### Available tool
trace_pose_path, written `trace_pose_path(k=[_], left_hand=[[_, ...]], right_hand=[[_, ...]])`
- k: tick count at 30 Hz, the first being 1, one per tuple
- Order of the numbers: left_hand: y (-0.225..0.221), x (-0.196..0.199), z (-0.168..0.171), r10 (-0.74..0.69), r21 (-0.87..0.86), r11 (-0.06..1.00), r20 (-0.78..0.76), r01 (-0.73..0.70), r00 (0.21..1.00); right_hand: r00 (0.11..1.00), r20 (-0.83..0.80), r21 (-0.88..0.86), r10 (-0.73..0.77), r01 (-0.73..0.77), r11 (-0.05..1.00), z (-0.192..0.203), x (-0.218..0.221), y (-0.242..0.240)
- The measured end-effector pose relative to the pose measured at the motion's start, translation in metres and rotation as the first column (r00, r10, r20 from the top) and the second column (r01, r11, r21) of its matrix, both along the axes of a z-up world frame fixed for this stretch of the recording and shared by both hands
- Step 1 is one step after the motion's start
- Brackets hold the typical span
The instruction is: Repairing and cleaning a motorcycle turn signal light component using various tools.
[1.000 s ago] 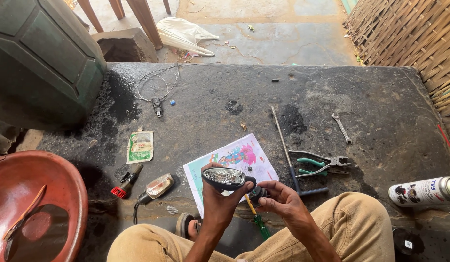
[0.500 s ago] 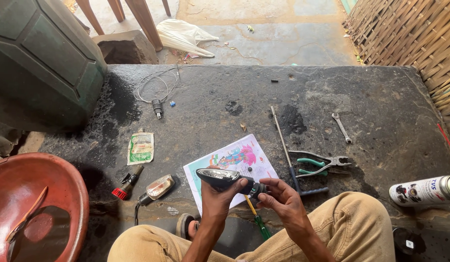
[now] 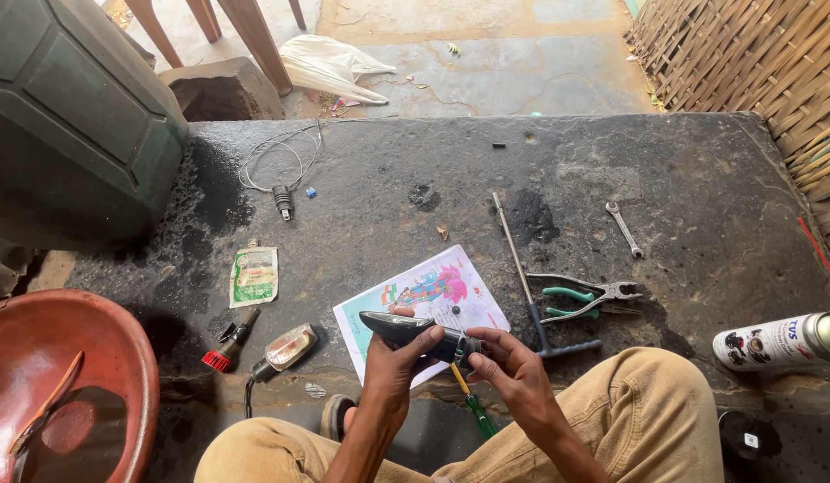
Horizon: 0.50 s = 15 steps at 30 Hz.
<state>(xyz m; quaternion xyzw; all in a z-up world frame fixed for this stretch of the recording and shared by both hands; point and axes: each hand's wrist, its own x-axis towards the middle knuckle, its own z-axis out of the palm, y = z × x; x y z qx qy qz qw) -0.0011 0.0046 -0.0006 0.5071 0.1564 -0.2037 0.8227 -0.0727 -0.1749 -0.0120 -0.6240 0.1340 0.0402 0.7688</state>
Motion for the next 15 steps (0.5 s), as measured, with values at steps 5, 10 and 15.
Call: trace_pose_path(k=[5,10,15], left_hand=[[-0.005,-0.004,-0.001,-0.004,0.043,0.999,0.057,0.001,0.998],[-0.009,-0.009,0.0,0.064,0.029,0.997,0.089,-0.067,0.994],[-0.012,-0.011,-0.002,0.068,0.01,0.998,0.099,-0.07,0.993]], right_hand=[[0.998,0.061,-0.086,-0.029,0.034,0.996,-0.009,0.001,0.001],[0.998,-0.002,0.065,-0.062,0.062,0.996,-0.006,-0.002,0.006],[0.996,0.013,0.025,-0.083,0.082,0.996,-0.012,-0.002,0.007]])
